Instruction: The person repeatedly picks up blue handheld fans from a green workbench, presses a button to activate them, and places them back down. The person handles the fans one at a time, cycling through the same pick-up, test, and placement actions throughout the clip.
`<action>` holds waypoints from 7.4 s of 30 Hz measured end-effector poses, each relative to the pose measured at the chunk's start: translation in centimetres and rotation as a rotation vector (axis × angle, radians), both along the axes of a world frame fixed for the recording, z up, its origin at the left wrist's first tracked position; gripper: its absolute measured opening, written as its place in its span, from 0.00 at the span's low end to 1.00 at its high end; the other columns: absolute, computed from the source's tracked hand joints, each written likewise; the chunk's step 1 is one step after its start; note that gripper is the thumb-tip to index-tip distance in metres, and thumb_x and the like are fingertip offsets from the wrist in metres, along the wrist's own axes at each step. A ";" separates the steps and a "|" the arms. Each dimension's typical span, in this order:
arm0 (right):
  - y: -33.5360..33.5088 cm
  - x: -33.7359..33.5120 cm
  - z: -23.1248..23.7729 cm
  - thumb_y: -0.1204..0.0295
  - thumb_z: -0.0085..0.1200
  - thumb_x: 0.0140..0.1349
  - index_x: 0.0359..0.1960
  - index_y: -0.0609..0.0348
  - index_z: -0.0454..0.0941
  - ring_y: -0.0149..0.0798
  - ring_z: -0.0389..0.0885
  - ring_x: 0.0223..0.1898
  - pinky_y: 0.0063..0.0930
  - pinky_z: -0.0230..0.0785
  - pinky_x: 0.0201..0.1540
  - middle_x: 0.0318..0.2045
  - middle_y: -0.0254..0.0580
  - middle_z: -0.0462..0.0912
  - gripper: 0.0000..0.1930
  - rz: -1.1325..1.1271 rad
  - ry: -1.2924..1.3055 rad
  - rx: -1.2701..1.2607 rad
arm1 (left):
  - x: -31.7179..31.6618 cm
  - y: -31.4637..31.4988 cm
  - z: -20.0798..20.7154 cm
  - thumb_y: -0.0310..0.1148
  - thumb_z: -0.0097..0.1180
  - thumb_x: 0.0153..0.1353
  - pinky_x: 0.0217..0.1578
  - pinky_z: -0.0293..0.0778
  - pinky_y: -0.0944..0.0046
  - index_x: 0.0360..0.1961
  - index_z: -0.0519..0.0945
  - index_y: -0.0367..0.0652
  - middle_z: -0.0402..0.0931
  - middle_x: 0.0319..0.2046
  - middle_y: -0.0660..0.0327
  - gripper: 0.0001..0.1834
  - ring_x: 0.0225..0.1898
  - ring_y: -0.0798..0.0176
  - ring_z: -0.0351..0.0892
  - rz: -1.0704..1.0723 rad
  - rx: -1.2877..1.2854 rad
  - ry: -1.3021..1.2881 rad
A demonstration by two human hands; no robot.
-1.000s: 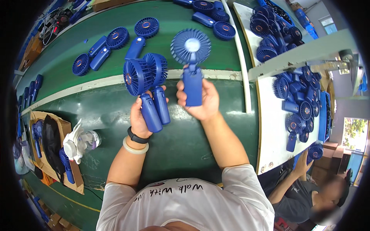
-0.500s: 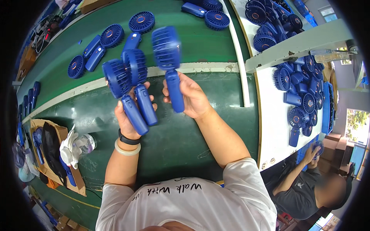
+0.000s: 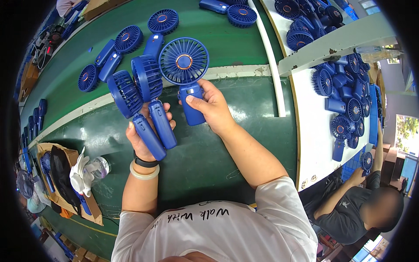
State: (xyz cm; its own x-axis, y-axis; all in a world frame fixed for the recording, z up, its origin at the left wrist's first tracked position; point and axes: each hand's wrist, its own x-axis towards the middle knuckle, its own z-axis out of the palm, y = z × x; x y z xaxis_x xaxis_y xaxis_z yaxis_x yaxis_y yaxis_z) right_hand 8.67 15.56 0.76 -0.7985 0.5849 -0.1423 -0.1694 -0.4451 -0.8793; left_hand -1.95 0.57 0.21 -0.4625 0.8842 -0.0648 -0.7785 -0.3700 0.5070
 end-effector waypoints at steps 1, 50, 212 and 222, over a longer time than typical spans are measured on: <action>0.1 0.0 -0.1 0.75 0.55 0.57 0.51 0.62 0.68 0.38 0.81 0.40 0.31 0.72 0.45 0.42 0.47 0.79 0.20 -0.001 0.014 -0.001 | 0.0 -0.1 0.0 0.63 0.53 0.51 0.45 0.73 0.56 0.59 0.62 0.41 0.70 0.50 0.49 0.43 0.45 0.56 0.75 -0.006 -0.019 0.015; -2.2 0.4 0.0 0.58 0.68 0.45 0.65 0.64 0.49 0.51 0.64 0.54 0.41 0.59 0.58 0.54 0.55 0.59 0.50 0.105 -0.006 0.952 | 1.0 -0.3 -0.5 0.41 0.62 0.43 0.60 0.61 0.54 0.61 0.61 0.38 0.65 0.56 0.54 0.43 0.57 0.53 0.67 0.067 -0.032 0.217; 2.5 0.3 -1.0 0.43 0.35 0.65 0.65 0.46 0.51 0.38 0.70 0.30 0.30 0.68 0.29 0.40 0.46 0.68 0.32 0.397 0.373 -0.483 | 0.1 0.5 -0.3 0.32 0.50 0.63 0.46 0.75 0.57 0.59 0.60 0.42 0.72 0.49 0.49 0.24 0.45 0.54 0.78 0.061 -0.200 0.284; 2.5 0.2 -0.9 0.42 0.35 0.64 0.63 0.51 0.55 0.39 0.72 0.29 0.31 0.69 0.28 0.41 0.48 0.70 0.34 0.375 0.402 -0.503 | 0.0 0.6 -0.1 0.32 0.53 0.63 0.46 0.74 0.60 0.59 0.59 0.41 0.73 0.47 0.53 0.26 0.44 0.59 0.78 0.068 -0.181 0.261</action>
